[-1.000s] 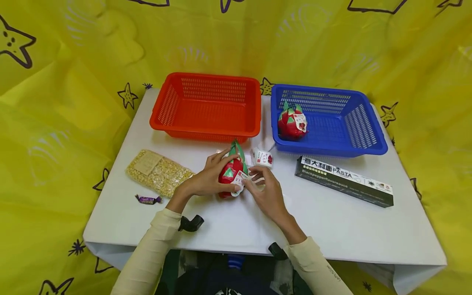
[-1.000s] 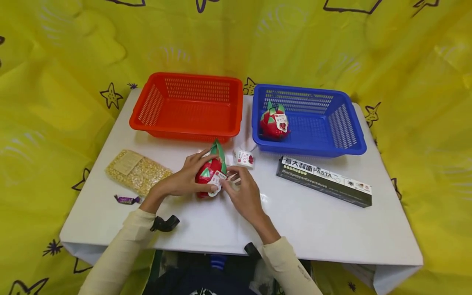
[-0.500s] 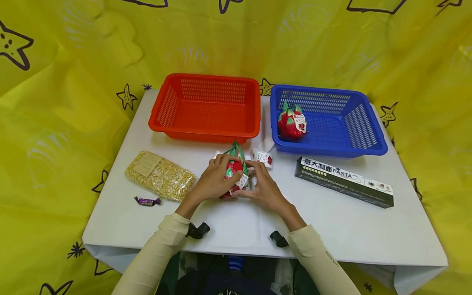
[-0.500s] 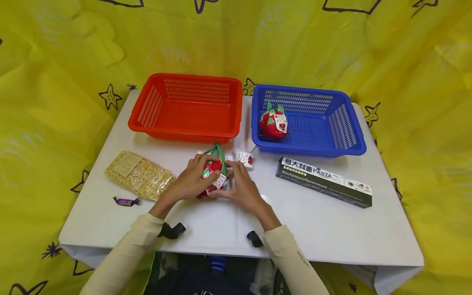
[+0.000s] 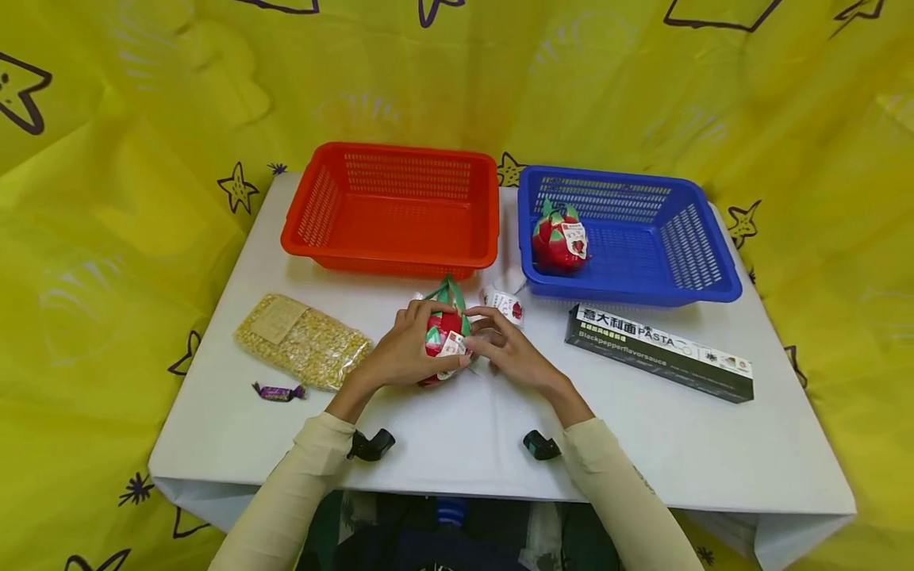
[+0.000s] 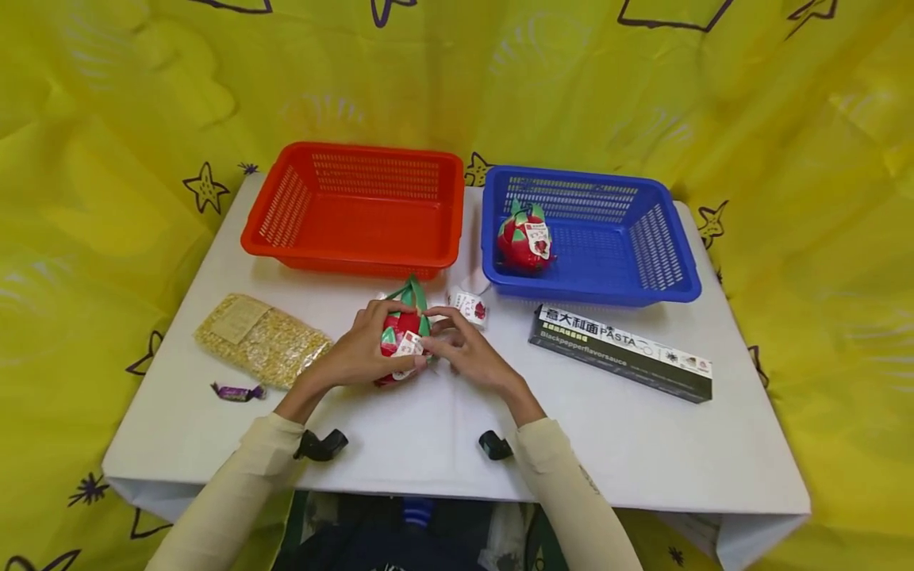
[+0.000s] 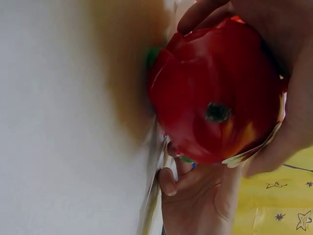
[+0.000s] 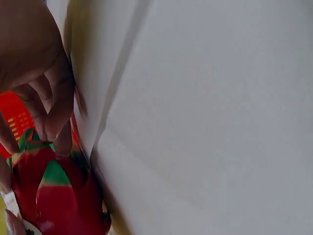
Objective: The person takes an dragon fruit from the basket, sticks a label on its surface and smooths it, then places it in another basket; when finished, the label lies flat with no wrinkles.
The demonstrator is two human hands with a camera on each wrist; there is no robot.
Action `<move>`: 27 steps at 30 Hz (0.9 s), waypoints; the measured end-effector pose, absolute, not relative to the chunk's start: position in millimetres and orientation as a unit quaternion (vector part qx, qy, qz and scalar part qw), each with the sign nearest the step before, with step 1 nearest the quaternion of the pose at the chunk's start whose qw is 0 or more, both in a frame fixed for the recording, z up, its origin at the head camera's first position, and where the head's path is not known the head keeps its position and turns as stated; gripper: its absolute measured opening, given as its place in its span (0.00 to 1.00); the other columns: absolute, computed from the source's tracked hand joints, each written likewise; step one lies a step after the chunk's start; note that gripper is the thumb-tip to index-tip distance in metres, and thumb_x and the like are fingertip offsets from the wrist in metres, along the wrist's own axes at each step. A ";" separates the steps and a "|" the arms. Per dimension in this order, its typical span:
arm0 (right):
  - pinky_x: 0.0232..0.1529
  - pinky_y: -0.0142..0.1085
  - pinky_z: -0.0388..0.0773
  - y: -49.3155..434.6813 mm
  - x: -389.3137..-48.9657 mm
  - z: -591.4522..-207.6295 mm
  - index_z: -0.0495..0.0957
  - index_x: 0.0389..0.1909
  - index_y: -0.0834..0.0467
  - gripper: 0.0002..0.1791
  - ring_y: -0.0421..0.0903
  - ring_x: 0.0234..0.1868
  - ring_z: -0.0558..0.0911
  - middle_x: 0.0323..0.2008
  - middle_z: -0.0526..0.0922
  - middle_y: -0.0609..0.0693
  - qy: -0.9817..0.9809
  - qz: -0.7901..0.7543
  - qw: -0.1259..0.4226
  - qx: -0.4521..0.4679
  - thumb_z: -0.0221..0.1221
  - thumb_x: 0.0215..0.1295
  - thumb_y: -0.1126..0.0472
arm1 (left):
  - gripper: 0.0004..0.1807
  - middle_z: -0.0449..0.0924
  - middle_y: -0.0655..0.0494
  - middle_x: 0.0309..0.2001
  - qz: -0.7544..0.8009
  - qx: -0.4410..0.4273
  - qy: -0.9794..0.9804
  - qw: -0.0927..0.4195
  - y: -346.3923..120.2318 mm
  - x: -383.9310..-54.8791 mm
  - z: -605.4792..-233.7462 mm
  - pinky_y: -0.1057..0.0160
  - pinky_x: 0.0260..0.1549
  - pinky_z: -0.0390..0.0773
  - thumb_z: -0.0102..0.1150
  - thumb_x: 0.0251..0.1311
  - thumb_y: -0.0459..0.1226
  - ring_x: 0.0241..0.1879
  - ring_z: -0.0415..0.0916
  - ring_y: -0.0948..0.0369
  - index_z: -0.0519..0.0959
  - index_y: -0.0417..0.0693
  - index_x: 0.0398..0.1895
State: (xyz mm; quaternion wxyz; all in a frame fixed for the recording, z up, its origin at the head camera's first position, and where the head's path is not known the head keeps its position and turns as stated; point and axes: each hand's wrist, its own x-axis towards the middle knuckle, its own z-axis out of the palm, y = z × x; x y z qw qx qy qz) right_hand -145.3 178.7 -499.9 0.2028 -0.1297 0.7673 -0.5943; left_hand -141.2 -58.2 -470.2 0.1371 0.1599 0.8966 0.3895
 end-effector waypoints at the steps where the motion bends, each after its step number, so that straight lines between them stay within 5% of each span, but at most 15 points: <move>1: 0.29 0.35 0.76 178.3 -145.8 -500.2 0.69 0.73 0.50 0.24 0.51 0.44 0.82 0.59 0.79 0.60 0.768 -0.595 0.203 -0.125 0.60 0.80 0.57 | 0.44 0.65 0.47 0.68 0.391 0.156 0.898 0.130 -58.8 -140.0 -470.6 0.46 0.49 0.80 0.72 0.58 0.62 0.61 0.65 0.48 0.64 0.60 0.74; 7: 0.27 0.36 0.81 174.0 -146.9 -503.0 0.76 0.66 0.58 0.19 0.50 0.36 0.83 0.49 0.86 0.61 0.781 -0.588 0.174 -0.116 0.61 0.79 0.57 | 0.35 0.68 0.49 0.68 0.414 0.113 0.901 0.066 -57.3 -132.6 -477.7 0.46 0.47 0.78 0.69 0.60 0.58 0.57 0.67 0.48 0.70 0.62 0.69; 16: 0.24 0.36 0.80 167.0 -137.5 -505.0 0.70 0.71 0.57 0.28 0.47 0.33 0.82 0.50 0.84 0.61 0.776 -0.588 0.197 -0.116 0.66 0.74 0.62 | 0.23 0.72 0.51 0.67 0.431 0.097 0.897 0.034 -48.4 -127.1 -486.1 0.42 0.48 0.77 0.53 0.75 0.58 0.60 0.69 0.46 0.75 0.62 0.66; 27: 0.22 0.39 0.82 172.9 -134.6 -496.9 0.66 0.78 0.57 0.29 0.51 0.30 0.83 0.43 0.87 0.63 0.766 -0.597 0.207 -0.116 0.59 0.80 0.61 | 0.23 0.73 0.51 0.66 0.423 0.091 0.901 0.031 -44.0 -134.5 -481.6 0.39 0.52 0.77 0.39 0.80 0.57 0.62 0.69 0.46 0.76 0.62 0.64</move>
